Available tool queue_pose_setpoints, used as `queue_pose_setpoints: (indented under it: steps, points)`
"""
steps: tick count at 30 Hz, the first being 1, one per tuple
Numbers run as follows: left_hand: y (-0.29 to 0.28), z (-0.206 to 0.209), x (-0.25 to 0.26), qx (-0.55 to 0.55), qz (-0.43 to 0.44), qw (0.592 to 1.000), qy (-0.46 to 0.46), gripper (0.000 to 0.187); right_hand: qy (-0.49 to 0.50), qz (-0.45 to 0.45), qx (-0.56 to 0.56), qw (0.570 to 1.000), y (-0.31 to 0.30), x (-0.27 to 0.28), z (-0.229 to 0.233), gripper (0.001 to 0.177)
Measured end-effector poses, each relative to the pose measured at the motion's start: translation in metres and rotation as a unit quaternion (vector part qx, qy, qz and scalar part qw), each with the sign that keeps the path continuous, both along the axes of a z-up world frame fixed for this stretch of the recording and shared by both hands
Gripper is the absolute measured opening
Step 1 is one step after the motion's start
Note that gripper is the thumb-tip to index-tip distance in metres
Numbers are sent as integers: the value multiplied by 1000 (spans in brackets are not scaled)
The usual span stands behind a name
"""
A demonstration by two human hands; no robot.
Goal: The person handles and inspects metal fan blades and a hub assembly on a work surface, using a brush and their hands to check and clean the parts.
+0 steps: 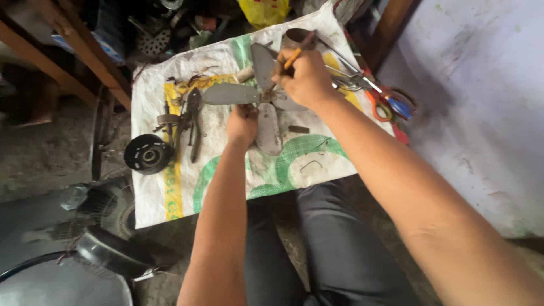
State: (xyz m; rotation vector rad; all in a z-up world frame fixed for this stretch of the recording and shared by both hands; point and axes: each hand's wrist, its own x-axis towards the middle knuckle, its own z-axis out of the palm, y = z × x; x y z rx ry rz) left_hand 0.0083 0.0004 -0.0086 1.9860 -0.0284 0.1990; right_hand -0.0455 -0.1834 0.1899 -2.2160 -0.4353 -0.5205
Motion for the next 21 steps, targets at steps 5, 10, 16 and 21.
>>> queue_pose_setpoints:
  steps: [5,10,16,21]
  points:
    - [-1,-6,-3,-74,-18,997,-24,28,-35,62,40,997,0,3,-4,20]
    - [-2,-7,-2,-83,-25,996,-17,27,3,69,38,997,-11,11,-3,23]
    - [-2,0,-4,-80,-24,996,-12,27,50,78,149,984,-20,21,-11,21]
    - [-2,11,-11,-56,-19,998,7,26,37,87,95,991,-23,17,-15,24]
